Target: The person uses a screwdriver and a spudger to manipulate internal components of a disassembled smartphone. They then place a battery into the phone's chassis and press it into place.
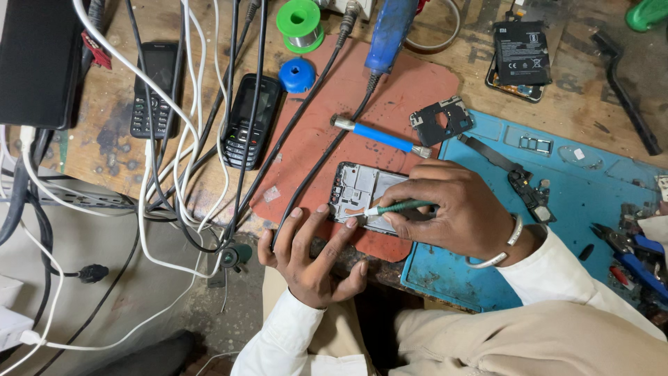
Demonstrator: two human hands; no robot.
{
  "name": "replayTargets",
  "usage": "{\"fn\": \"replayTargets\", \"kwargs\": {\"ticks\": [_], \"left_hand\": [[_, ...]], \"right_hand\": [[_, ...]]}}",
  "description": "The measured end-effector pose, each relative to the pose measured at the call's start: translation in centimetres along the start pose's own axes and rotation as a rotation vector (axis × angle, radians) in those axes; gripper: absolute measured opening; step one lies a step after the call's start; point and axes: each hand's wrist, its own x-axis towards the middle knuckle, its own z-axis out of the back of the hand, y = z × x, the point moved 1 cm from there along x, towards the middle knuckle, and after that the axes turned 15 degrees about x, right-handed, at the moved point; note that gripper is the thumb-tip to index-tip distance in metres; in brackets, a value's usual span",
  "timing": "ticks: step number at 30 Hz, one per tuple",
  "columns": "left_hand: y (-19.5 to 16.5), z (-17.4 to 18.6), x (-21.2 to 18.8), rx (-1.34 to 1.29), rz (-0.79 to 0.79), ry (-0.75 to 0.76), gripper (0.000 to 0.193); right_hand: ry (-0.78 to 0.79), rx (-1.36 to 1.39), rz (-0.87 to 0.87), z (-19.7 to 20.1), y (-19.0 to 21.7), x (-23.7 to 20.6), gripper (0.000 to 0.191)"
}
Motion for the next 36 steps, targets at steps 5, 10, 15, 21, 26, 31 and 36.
{"fn": "replayTargets", "kwargs": {"ticks": [5,10,15,21,26,31,36], "left_hand": [[-0.08,-0.22,-0.07,-0.003,0.002,-0.015,0.051],[-0.05,-0.24,-0.03,0.006,0.001,-0.014,0.052],[-0.10,0.04,0.03,0.002,-0.003,0.005,0.051],[-0.03,0.14,0.11,0.000,-0.009,0.009,0.051],[-0.09,0.01,0.03,-0.002,-0.005,0.001,0.049],[-0.09,0.10,0.05,0.001,-0.004,0.002,0.051],[-0.08,0.16,0.25,0.000,-0.006,-0.002,0.052]], "right_hand": [[0.056,0.053,-0.010,0.28,-0.15,0.07,0.025],[0.013,0.026,-0.051,-0.02,-0.11,0.01,0.022],[0.032,0.079,0.067,0.43,-0.12,0.14,0.024],[0.014,0.004,-0.153,-0.14,-0.17,-0.08,0.022],[0.038,0.029,0.030,0.20,-0.02,0.16,0.024],[0.007,0.044,-0.111,0.13,-0.14,0.00,0.023],[0.020,0.072,0.035,0.28,-0.13,-0.01,0.024]]}}
